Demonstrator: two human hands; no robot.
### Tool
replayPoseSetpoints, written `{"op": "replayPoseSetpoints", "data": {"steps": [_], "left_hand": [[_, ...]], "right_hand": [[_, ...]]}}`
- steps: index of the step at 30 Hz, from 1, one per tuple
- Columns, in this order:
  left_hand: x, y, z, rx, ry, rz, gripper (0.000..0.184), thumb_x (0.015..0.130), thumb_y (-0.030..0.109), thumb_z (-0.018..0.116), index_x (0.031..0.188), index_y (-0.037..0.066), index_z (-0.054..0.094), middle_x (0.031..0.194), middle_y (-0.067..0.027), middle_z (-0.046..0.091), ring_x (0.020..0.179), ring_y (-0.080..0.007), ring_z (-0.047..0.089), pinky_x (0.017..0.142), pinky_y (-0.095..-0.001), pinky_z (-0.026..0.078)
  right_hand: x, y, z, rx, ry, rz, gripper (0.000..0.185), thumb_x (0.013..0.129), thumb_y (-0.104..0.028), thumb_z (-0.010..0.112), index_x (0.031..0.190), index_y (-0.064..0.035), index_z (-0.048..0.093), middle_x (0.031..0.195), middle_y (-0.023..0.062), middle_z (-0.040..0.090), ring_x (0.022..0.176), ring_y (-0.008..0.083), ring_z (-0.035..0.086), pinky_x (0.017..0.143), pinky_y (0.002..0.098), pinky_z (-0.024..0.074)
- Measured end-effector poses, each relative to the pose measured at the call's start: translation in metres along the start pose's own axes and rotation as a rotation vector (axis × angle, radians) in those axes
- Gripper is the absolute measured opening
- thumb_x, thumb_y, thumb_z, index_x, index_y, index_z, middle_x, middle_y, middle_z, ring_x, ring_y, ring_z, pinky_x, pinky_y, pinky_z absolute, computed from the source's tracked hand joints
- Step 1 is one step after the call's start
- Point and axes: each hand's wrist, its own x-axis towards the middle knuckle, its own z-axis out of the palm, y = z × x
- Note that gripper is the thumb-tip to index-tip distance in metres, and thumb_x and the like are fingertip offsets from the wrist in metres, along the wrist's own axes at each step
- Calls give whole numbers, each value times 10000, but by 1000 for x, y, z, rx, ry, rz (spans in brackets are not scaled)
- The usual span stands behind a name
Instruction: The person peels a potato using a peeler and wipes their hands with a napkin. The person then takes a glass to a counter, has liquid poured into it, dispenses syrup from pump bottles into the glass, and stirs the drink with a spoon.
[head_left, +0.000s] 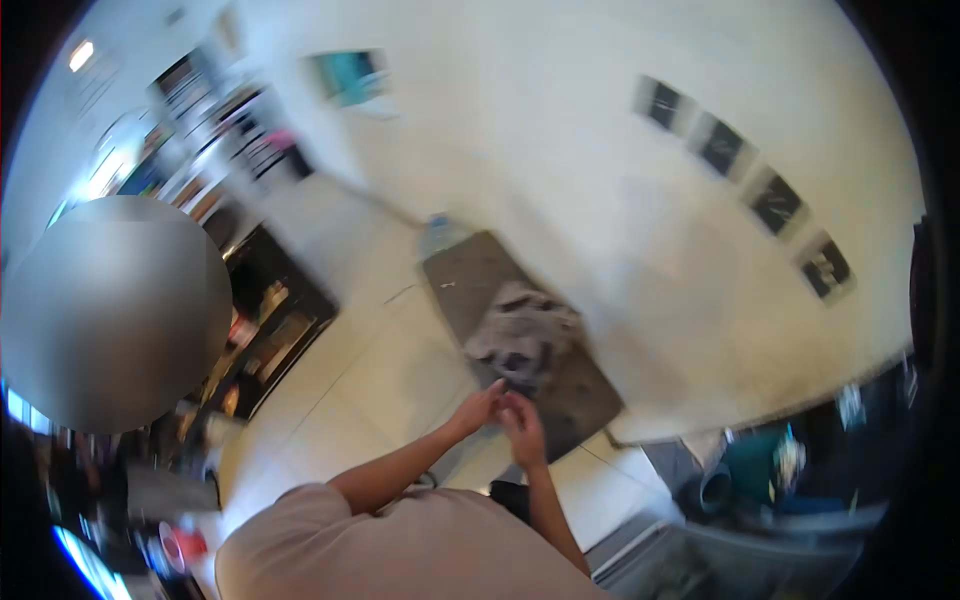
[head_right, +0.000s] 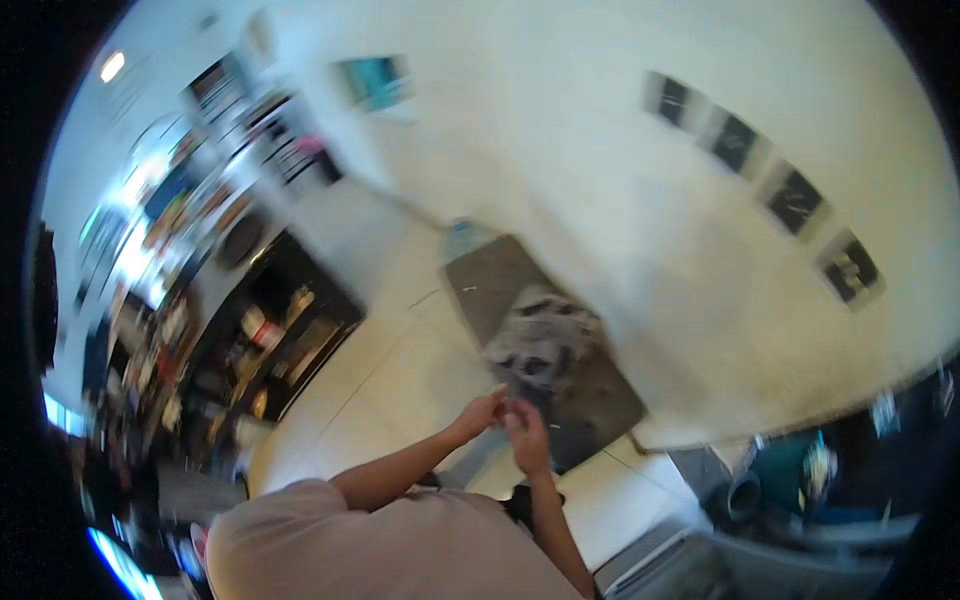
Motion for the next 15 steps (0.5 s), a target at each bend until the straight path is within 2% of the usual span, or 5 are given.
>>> {"op": "replayPoseSetpoints", "data": {"steps": [2, 4, 7, 11, 15], "left_hand": [[-26, -19, -82, -101, 94, 135, 670, 1059, 617, 476, 1219, 4, 694, 1049, -153, 733, 952, -285, 711, 839, -427, 557], [-53, -54, -163, 387, 281, 635, 677, 1035, 530, 586, 1459, 9, 508, 1287, -198, 633, 1116, -289, 667, 945, -429, 536], [-141, -52, -287, 47, 525, 357, 1042, 874, 360, 811, 1631, 48, 167, 1411, -199, 562, 1160, -333, 657, 998, -443, 520], [-214, -65, -422, 310, 855, 176, 1066, 790, 265, 867, 1619, 48, 232, 1429, -229, 535, 1173, -344, 656, 1010, -441, 524], [-259, -100, -504, 270, 886, 197, 936, 795, 287, 882, 1543, 30, 381, 1380, -214, 555, 1131, -329, 663, 986, -440, 531]], "right_hand": [[26, -43, 85, 246, -246, 29, 319, 1061, -141, 600, 1352, -13, 622, 1294, 106, 673, 1236, 188, 615, 1076, 345, 469], [40, -62, 183, 484, -416, 101, 298, 1057, -123, 599, 1324, 5, 631, 1256, 106, 691, 1206, 189, 633, 1076, 343, 470], [38, -62, 333, 235, -571, 107, 177, 1023, -102, 649, 1151, 11, 693, 1048, 66, 742, 1015, 151, 679, 983, 302, 503], [65, -54, 464, -73, -780, 80, 166, 948, -139, 759, 1072, -29, 748, 959, 7, 745, 907, 87, 663, 842, 248, 512], [78, -39, 560, -165, -933, 64, 191, 930, -150, 782, 1063, -17, 746, 914, 12, 746, 860, 94, 673, 818, 248, 520]]}}
